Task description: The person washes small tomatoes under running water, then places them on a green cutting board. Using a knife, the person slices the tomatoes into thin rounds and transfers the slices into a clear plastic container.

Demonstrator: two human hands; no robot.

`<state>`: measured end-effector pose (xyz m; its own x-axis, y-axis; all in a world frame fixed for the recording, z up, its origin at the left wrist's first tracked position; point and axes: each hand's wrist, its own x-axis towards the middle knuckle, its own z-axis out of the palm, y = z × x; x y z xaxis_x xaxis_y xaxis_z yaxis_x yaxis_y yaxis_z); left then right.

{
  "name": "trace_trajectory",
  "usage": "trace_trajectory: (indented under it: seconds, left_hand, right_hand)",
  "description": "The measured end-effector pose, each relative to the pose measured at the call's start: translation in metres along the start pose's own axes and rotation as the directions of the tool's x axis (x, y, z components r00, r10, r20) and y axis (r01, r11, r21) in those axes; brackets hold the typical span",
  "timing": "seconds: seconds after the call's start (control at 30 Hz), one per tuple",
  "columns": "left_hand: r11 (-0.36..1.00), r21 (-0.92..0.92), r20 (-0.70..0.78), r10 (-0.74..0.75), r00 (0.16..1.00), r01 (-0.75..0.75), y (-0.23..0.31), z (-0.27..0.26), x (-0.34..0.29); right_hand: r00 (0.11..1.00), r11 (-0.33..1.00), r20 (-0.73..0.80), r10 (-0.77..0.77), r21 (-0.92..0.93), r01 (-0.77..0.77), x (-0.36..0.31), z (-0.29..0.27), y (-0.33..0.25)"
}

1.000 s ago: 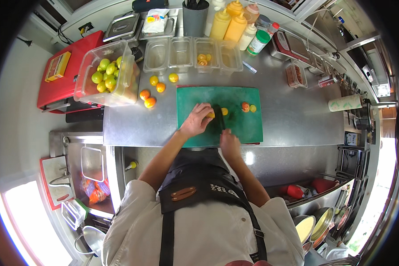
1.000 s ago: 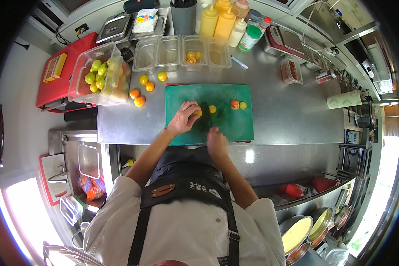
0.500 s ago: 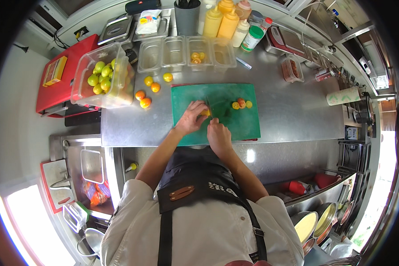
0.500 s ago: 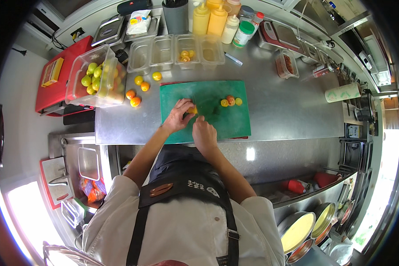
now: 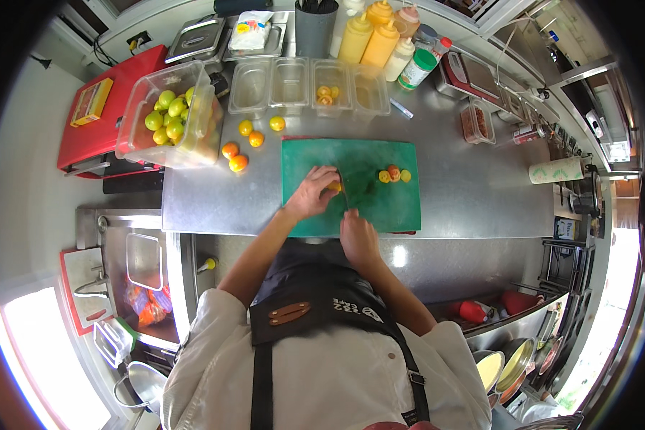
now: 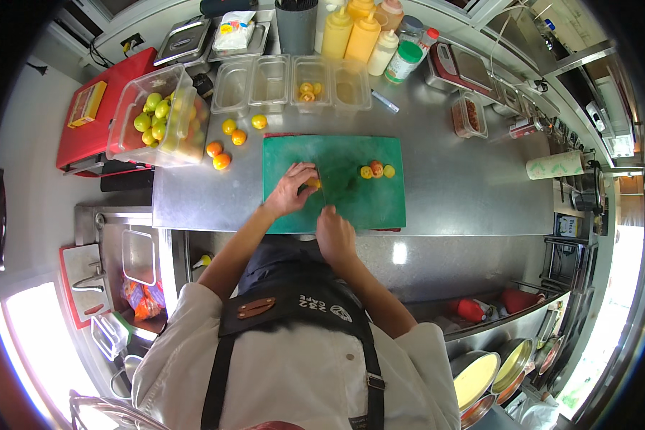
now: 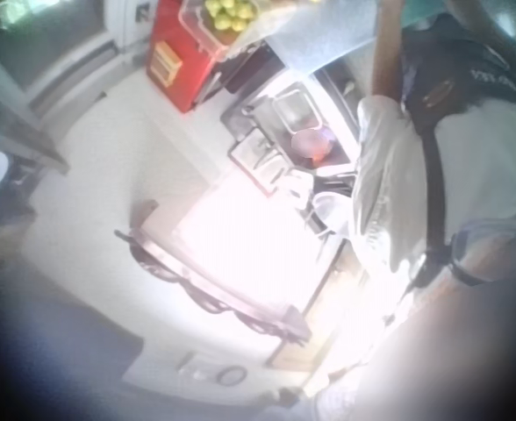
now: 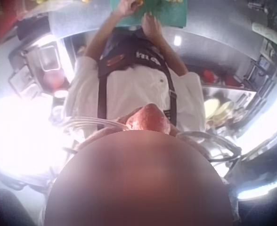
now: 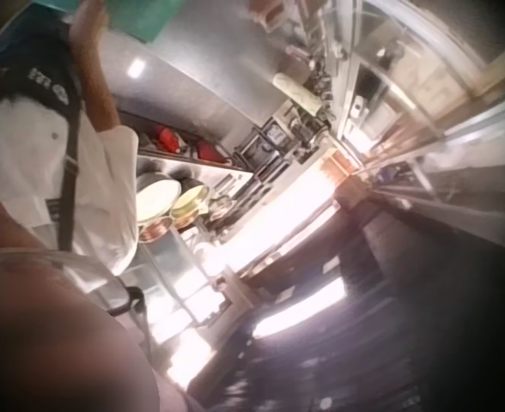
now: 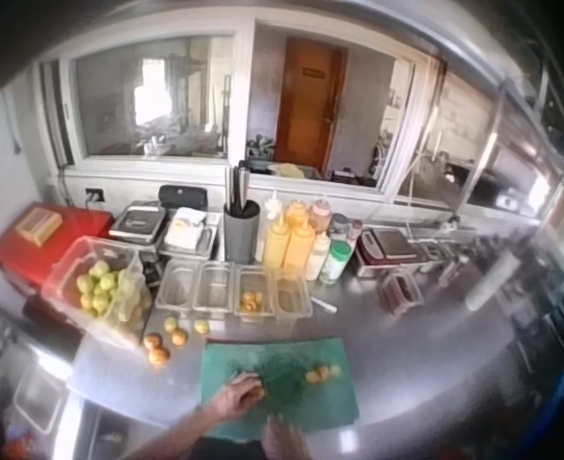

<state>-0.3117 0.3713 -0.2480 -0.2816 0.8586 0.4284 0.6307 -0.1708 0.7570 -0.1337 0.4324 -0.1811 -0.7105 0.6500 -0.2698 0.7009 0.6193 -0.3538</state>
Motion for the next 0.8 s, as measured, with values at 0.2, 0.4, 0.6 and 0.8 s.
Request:
trace_trajectory:
  seconds: [0.2, 0.4, 0.6, 0.8]
  left_hand:
    - [1.0, 0.014, 0.008, 0.004, 1.0, -0.004, 0.001, -0.003, 0.002]
    - [0.998, -0.05, -0.013, -0.039, 0.999, 0.038, 0.004, -0.004, 0.002]
    - [0.99, -0.128, -0.01, -0.056, 0.998, 0.054, 0.0, -0.005, 0.004]
    - [0.995, -0.088, -0.014, -0.037, 0.999, 0.036, 0.003, -0.007, 0.004]
  right_hand:
    - [0.96, 0.978, -0.218, -0.176, 0.075, 0.196, 0.026, 0.007, -0.003]
    - [0.998, 0.998, -0.03, -0.055, -0.028, 0.054, -0.005, 0.03, 0.017]
    - [0.988, 0.997, -0.134, -0.08, -0.031, 0.077, 0.033, 0.024, 0.013]
    - [0.991, 0.997, -0.116, -0.074, -0.003, 0.074, 0.021, 0.015, 0.01]
